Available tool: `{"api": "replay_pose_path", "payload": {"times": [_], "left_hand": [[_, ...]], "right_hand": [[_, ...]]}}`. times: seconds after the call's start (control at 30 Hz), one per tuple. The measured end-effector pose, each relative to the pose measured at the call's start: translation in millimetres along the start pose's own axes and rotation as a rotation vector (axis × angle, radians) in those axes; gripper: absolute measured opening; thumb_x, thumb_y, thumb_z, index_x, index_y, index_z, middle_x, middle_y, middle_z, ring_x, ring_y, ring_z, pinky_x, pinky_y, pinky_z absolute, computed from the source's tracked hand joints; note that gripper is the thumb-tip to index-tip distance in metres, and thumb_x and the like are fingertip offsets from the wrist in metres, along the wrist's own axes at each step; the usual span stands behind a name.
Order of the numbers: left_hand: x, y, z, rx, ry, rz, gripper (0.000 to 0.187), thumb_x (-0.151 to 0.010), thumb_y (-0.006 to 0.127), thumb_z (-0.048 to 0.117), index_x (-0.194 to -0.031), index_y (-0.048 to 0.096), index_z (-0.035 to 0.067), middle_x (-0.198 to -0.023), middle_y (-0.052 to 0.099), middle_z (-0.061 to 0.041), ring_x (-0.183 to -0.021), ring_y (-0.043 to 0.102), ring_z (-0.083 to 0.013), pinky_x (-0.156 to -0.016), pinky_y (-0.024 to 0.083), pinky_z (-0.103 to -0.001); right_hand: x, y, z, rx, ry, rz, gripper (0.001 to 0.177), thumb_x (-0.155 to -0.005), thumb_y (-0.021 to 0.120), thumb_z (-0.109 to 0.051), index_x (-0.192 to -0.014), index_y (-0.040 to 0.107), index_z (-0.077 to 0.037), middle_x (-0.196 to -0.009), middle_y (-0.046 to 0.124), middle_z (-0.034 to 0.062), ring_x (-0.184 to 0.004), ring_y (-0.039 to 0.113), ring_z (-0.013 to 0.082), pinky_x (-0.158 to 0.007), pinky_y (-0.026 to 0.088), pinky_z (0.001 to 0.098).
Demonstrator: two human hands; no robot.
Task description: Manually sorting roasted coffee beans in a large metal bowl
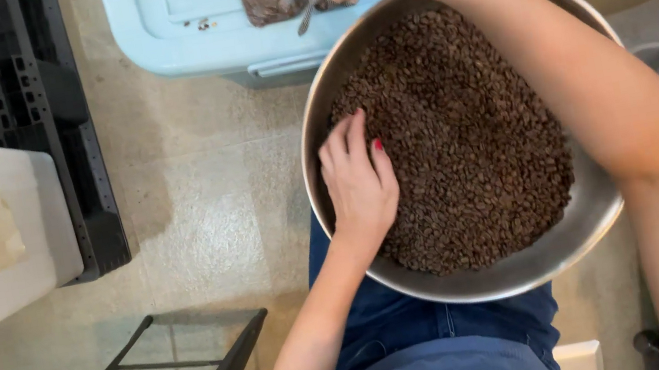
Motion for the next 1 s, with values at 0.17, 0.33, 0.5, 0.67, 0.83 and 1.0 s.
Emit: {"api": "replay_pose_path", "payload": {"times": [0.17,0.33,0.5,0.67,0.83,1.0], "left_hand": [[19,16,-37,0.083,-0.209,-0.113,0.065,-0.107,0.032,0.043,-0.157,0.029,0.001,-0.155,0.034,-0.025,-0.143,0.035,-0.0459,-0.117,0.028,-0.056],[17,41,-59,0.429,-0.75,-0.419,0.088,-0.089,0.033,0.061,-0.158,0.03,0.007,-0.165,0.034,-0.012,-0.151,0.032,-0.0294,-0.12,0.026,-0.041],[5,70,-38,0.646,-1.001,-0.535,0.093,-0.081,0.039,0.063,-0.16,0.031,0.014,-0.167,0.033,-0.007,-0.153,0.031,-0.0263,-0.123,0.024,-0.045],[-5,72,-8,0.601,-1.07,-0.612,0.081,-0.082,0.045,0.058,-0.152,0.048,0.019,-0.16,0.049,-0.008,-0.146,0.046,-0.0274,-0.121,0.029,-0.045],[-6,87,-5,0.881,-1.117,-0.677,0.06,-0.089,0.049,0.047,-0.137,0.058,0.013,-0.14,0.065,-0.012,-0.124,0.063,-0.0302,-0.106,0.053,-0.046],[-3,97,-14,0.953,-1.159,-0.651,0.053,-0.088,0.053,0.044,-0.128,0.063,0.011,-0.134,0.068,-0.014,-0.121,0.064,-0.0309,-0.108,0.051,-0.048]], "right_hand": [[108,-19,46,0.069,-0.41,0.072,0.02,-0.12,0.054,-0.002,-0.124,0.073,0.003,-0.12,0.072,0.0127,-0.109,0.065,0.0256,-0.097,0.046,0.0414],[172,0,126,0.028,0.337,-0.104,0.051,-0.109,0.04,-0.029,-0.154,0.04,-0.005,-0.153,0.047,0.0225,-0.139,0.045,0.0356,-0.113,0.032,0.0488],[200,36,125,-0.115,0.534,-0.283,0.069,-0.104,0.034,-0.045,-0.162,0.021,-0.01,-0.169,0.021,0.0112,-0.155,0.02,0.026,-0.123,0.016,0.0414],[208,54,123,-0.438,0.455,-0.307,0.062,-0.102,0.04,-0.035,-0.158,0.03,-0.008,-0.165,0.035,0.006,-0.15,0.034,0.0196,-0.124,0.025,0.0352],[207,49,114,-0.346,0.268,-0.286,0.037,-0.102,0.05,-0.015,-0.139,0.051,-0.009,-0.143,0.058,0.007,-0.13,0.053,0.0205,-0.115,0.04,0.0373],[205,44,117,-0.15,0.103,-0.188,0.044,-0.099,0.055,-0.008,-0.143,0.05,-0.003,-0.143,0.058,0.0139,-0.132,0.053,0.0284,-0.11,0.04,0.0417]]}}
Point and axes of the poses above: each hand's wrist, its own x-axis away from the middle knuckle, its own y-axis out of the palm, z = x × y, the point moved 9 cm from there along -x, towards the middle knuckle
